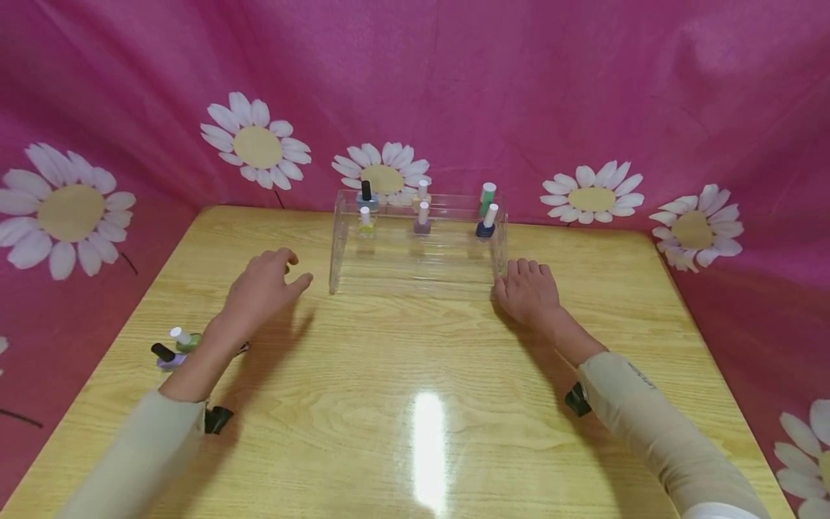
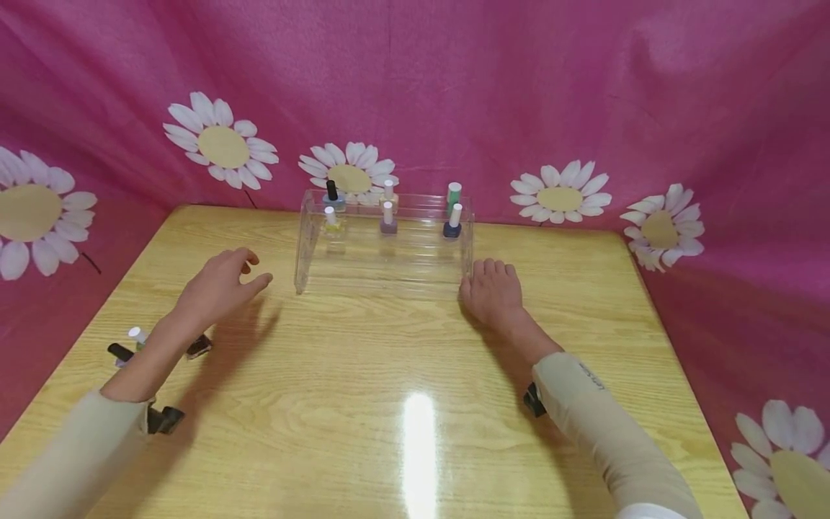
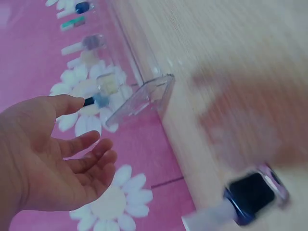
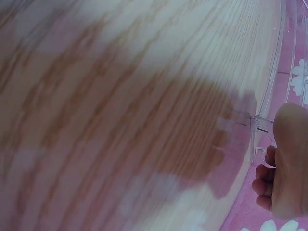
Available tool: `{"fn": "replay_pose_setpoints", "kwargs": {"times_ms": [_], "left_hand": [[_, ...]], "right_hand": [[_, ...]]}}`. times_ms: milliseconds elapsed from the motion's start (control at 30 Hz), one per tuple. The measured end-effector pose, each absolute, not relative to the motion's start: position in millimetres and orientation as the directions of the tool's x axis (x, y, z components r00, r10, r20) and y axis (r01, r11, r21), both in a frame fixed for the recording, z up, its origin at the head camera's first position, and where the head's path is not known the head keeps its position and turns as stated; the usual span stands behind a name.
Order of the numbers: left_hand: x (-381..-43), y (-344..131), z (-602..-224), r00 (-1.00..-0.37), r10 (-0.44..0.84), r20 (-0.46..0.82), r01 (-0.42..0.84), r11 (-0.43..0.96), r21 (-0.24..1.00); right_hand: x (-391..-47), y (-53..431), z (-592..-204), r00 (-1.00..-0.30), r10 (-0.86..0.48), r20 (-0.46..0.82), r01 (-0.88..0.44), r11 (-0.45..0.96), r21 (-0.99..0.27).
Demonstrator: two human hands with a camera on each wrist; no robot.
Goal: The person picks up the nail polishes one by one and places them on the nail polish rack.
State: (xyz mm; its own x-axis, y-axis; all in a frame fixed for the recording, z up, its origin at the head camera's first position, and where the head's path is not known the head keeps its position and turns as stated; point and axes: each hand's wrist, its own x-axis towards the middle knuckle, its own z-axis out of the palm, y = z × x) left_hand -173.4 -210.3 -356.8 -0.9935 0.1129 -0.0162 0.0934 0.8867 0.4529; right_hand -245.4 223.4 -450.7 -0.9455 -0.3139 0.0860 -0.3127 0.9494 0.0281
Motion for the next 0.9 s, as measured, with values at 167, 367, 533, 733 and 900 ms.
{"fn": "replay_pose_setpoints", "kwargs": {"times_ms": [167,367,533,733,900], "left_hand": [[-149.7,-230.6,-356.1,-0.993,0.113,0.013,0.104,0.847,0.522],[-126.4,-258.3,-365.7,-0.994,0.086,0.062,0.106,0.822,0.560],[-114.2,-279.3,-379.2,-0.995,0.079,0.057,0.098,0.793,0.602],[-106.8,-289.9,-393.8,-0.994,0.104,0.021,0.095,0.778,0.621],[-105.3,-292.6,-403.6,-0.992,0.124,-0.024,0.083,0.781,0.619]], "right_hand": [[-244.8,224.3,-450.9,-0.948,-0.307,0.082,-0.306,0.952,0.024],[-243.4,223.6,-450.1,-0.944,-0.315,0.097,-0.315,0.949,0.012],[-242.4,223.6,-449.4,-0.942,-0.317,0.111,-0.317,0.948,0.012],[-242.8,224.0,-449.3,-0.945,-0.313,0.093,-0.314,0.949,0.004],[-243.8,224.6,-450.2,-0.942,-0.320,0.104,-0.322,0.947,-0.006]]}}
